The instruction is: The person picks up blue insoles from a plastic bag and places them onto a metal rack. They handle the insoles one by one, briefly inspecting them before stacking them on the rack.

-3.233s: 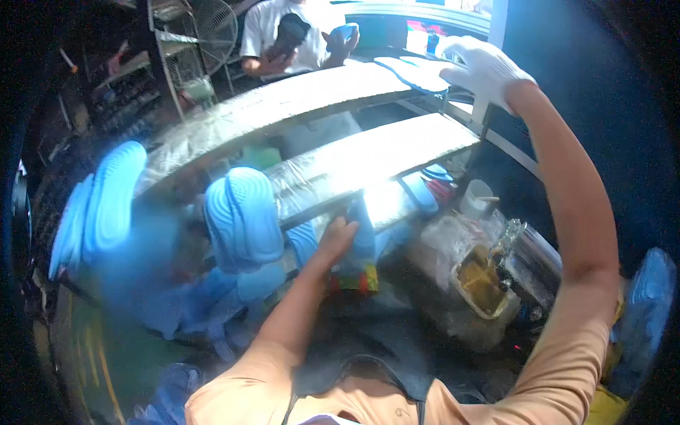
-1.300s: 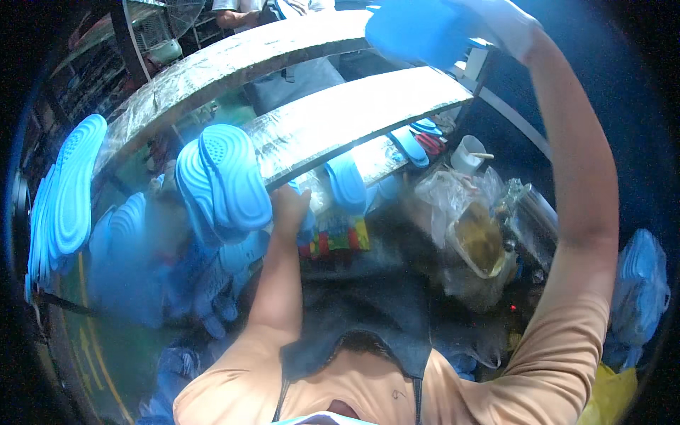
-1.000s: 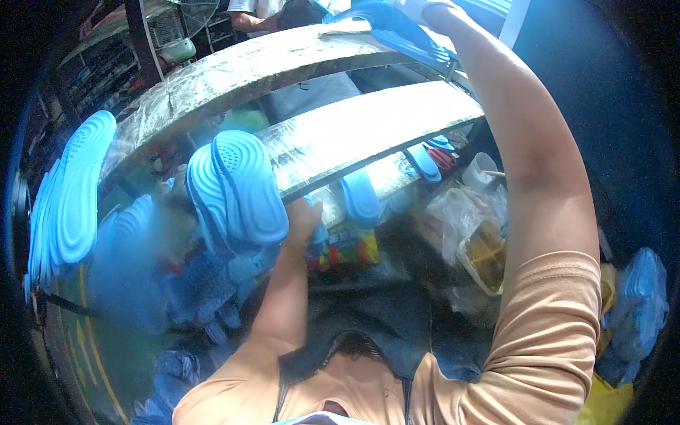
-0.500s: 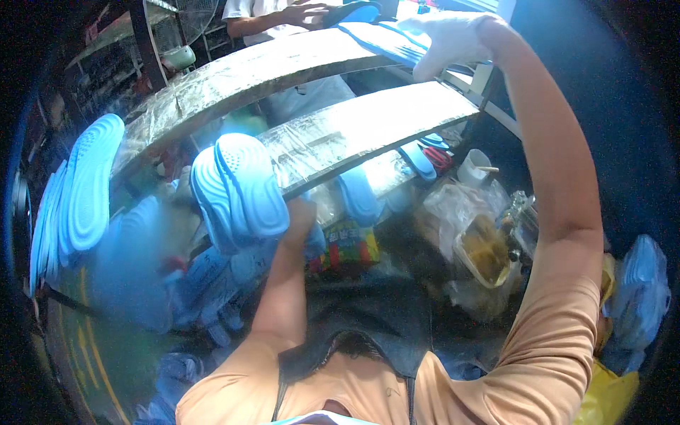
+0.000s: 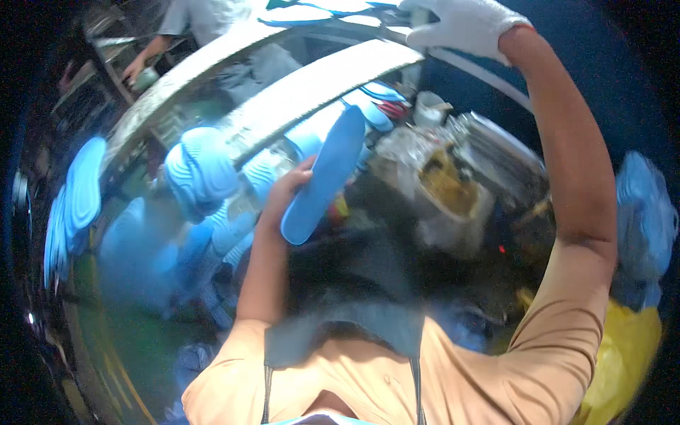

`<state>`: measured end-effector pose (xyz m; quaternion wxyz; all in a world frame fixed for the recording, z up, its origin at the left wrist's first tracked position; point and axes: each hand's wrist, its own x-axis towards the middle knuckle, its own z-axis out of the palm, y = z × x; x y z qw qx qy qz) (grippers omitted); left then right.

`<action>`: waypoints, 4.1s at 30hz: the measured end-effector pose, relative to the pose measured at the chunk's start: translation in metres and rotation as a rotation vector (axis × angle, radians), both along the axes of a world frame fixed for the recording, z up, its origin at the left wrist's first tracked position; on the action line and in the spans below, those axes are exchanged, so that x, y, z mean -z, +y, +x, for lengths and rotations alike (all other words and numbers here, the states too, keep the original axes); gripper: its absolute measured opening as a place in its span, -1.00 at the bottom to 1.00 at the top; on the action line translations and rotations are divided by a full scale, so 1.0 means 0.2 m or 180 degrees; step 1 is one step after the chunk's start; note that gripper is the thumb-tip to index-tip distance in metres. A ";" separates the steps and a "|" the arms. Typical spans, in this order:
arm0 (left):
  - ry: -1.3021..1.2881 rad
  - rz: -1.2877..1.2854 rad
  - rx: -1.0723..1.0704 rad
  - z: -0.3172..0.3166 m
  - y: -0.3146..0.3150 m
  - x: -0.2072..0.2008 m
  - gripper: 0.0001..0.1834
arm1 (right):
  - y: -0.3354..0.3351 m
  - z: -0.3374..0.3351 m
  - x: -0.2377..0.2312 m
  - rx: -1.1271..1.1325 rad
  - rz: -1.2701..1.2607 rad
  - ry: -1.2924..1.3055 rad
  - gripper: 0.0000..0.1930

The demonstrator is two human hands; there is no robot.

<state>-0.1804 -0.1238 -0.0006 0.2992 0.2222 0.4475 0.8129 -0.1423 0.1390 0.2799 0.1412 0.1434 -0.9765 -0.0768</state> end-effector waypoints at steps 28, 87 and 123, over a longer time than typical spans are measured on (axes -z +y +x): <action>0.2915 -0.4013 -0.3004 -0.53 0.44 0.45 -0.31 | 1.06 0.15 0.52 0.1798 -0.2134 -0.2435 -0.64; -0.0190 0.0700 0.0533 -0.06 0.29 -0.07 -0.25 | 0.40 -0.02 0.13 0.0140 -0.0531 0.0148 -0.67; 0.1438 -0.4685 -0.3332 -0.63 -0.24 0.67 -0.27 | 1.16 -0.07 0.60 0.1796 -0.0570 -0.0932 -0.79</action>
